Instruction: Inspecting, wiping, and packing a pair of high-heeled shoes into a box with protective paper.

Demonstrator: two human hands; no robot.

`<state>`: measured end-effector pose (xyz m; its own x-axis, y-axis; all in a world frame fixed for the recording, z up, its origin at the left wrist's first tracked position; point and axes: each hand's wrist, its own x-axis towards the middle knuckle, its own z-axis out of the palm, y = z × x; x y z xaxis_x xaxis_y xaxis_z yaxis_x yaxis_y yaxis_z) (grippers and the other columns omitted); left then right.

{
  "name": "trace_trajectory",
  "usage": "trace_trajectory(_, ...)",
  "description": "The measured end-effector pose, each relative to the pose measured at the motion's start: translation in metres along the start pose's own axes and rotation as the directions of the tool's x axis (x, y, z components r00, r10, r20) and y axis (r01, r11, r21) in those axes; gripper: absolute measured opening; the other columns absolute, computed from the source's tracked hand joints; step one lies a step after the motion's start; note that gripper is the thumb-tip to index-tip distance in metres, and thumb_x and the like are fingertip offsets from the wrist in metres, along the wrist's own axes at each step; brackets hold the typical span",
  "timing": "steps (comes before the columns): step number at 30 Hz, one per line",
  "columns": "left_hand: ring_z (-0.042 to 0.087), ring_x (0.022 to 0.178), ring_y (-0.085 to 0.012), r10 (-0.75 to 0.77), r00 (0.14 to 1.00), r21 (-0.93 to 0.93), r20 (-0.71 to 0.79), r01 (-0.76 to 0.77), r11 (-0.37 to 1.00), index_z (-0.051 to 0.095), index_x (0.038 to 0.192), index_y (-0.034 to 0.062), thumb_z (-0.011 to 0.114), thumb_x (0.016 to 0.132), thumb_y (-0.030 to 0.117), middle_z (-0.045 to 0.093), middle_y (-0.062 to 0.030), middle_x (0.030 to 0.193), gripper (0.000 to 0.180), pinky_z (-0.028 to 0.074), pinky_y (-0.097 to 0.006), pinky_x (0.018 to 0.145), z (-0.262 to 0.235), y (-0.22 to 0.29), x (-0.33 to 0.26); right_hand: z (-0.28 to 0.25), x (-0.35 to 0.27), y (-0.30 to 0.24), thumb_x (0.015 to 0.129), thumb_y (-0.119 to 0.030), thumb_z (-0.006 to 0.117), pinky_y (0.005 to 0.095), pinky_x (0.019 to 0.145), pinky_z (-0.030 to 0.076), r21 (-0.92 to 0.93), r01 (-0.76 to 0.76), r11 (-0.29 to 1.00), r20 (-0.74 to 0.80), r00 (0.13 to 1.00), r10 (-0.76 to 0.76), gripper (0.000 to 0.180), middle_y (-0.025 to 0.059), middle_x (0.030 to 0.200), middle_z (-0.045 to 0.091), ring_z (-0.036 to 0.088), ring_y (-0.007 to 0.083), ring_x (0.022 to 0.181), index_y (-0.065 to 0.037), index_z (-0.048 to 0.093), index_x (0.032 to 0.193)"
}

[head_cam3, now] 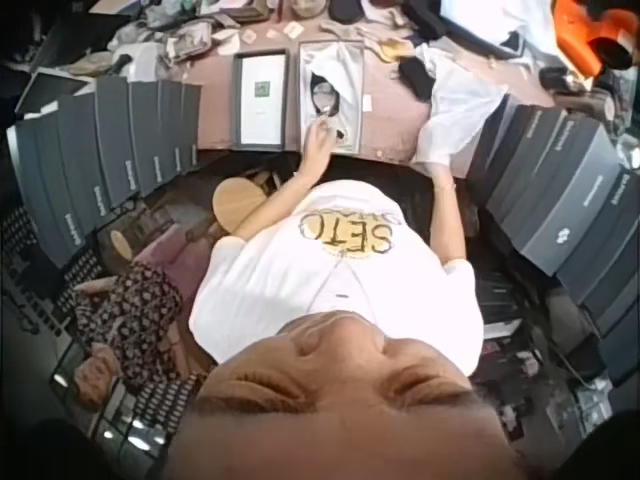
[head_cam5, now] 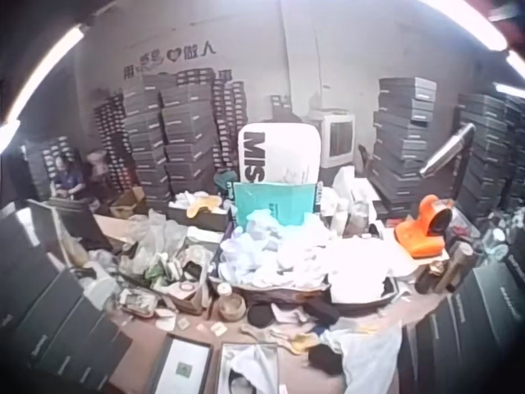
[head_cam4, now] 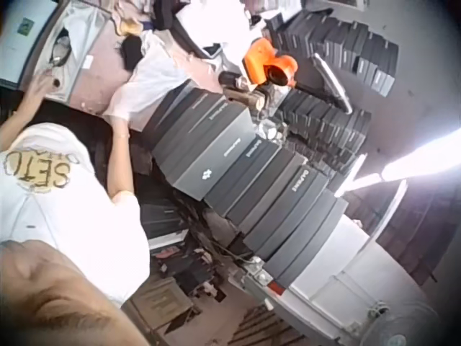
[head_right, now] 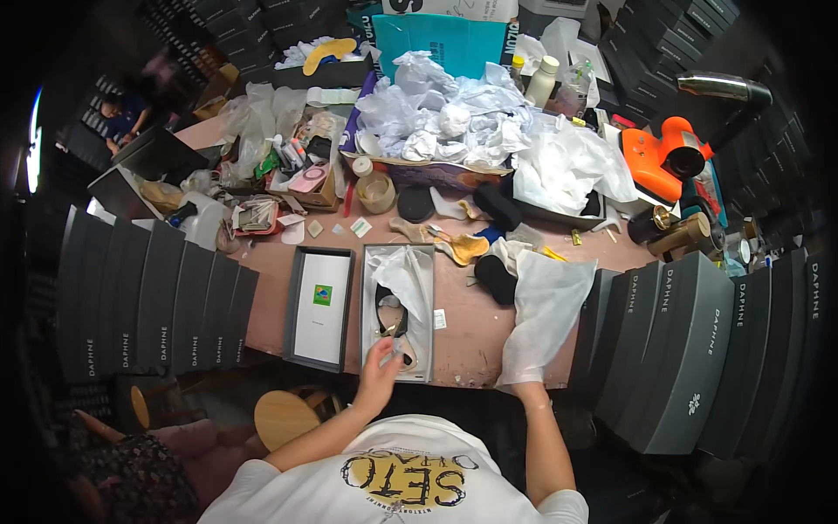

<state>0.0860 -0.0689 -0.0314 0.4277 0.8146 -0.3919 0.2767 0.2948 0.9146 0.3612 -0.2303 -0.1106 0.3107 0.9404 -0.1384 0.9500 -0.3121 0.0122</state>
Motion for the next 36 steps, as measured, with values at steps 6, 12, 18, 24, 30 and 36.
trace_trajectory(6, 0.049, 0.116, -0.0224, -0.561, 0.795, -0.605, 0.23, 0.569, 0.558, 0.039, 0.135, 0.0036, 0.049, 0.096, 0.039, 0.049, -0.0116, 0.129, 0.054, 0.039, -0.043, 0.099, -0.025, -0.04, 0.04, -0.158, 0.026, -0.124, 0.085, -0.015, 0.062, 0.0487, 0.073, 0.048, 0.833, -0.049, 0.551, 0.17, 0.971, -0.17, 0.032, 0.025, 0.087, 0.065, 0.061, 0.043, 0.083, 0.001, 0.059, 0.113)
trace_trajectory(12, 0.057, 0.105, -0.0187, -0.526, 0.773, -0.524, 0.355, 0.63, 0.574, 0.045, 0.133, 0.0049, 0.044, 0.097, 0.047, 0.058, -0.0104, 0.118, 0.056, 0.044, -0.041, 0.093, -0.031, -0.023, 0.048, -0.079, 0.121, -0.189, 0.07, -0.022, 0.076, 0.0447, 0.086, 0.048, 0.66, 0.105, 0.744, 0.294, 0.876, -0.384, 0.086, 0.0323, 0.14, 0.031, 0.055, 0.0498, 0.102, -0.004, 0.03, 0.141)
trace_trajectory(18, 0.061, 0.071, -0.0116, 0.167, 0.983, 0.026, -0.081, -0.165, 0.986, 0.053, 0.125, 0.0005, 0.058, 0.092, 0.016, 0.065, -0.0075, 0.084, 0.037, 0.05, -0.026, 0.066, -0.113, 0.018, 0.067, -0.13, 0.065, -0.15, 0.072, -0.005, 0.059, 0.0352, 0.087, 0.049, 0.966, 0.074, 0.247, 0.022, 0.931, -0.364, 0.077, 0.0183, 0.131, 0.044, 0.059, 0.0317, 0.103, -0.007, 0.031, 0.144)
trace_trajectory(24, 0.051, 0.051, -0.0081, -0.264, 0.934, -0.143, 0.239, 0.303, 0.942, 0.048, 0.128, 0.0058, 0.057, 0.093, 0.023, 0.06, -0.0056, 0.076, 0.04, 0.046, -0.026, 0.049, -0.057, 0.055, 0.146, -0.156, -0.008, -0.12, 0.07, -0.009, 0.058, 0.031, 0.063, 0.055, 0.582, -0.327, -0.744, 0.299, 0.938, -0.178, 0.061, 0.0165, 0.087, 0.059, 0.062, 0.0218, 0.075, 0.001, 0.041, 0.128)
trace_trajectory(30, 0.059, 0.059, -0.0104, 0.065, 0.991, -0.611, 0.119, 0.021, 0.791, 0.058, 0.102, 0.0097, 0.057, 0.092, 0.016, 0.062, -0.0021, 0.078, 0.012, 0.049, -0.025, 0.053, -0.107, 0.075, 0.142, -0.16, -0.019, -0.119, 0.077, -0.013, 0.057, 0.0326, 0.061, 0.06, 0.405, 0.03, -0.914, 0.134, 0.987, 0.092, 0.055, 0.0196, 0.109, 0.056, 0.06, 0.0289, 0.08, 0.002, 0.04, 0.127)
trace_trajectory(36, 0.05, 0.064, -0.0087, 0.705, 0.707, -0.06, 0.049, -0.703, 0.709, 0.054, 0.074, 0.0071, 0.053, 0.089, 0.017, 0.055, -0.0006, 0.07, 0.018, 0.042, -0.024, 0.059, -0.144, 0.275, 0.065, -0.16, -0.024, -0.094, 0.079, -0.013, 0.057, 0.0296, 0.057, 0.059, 0.376, 0.118, -0.919, 0.013, 0.991, 0.132, 0.051, 0.0218, 0.105, 0.058, 0.059, 0.0283, 0.075, 0.002, 0.043, 0.126)
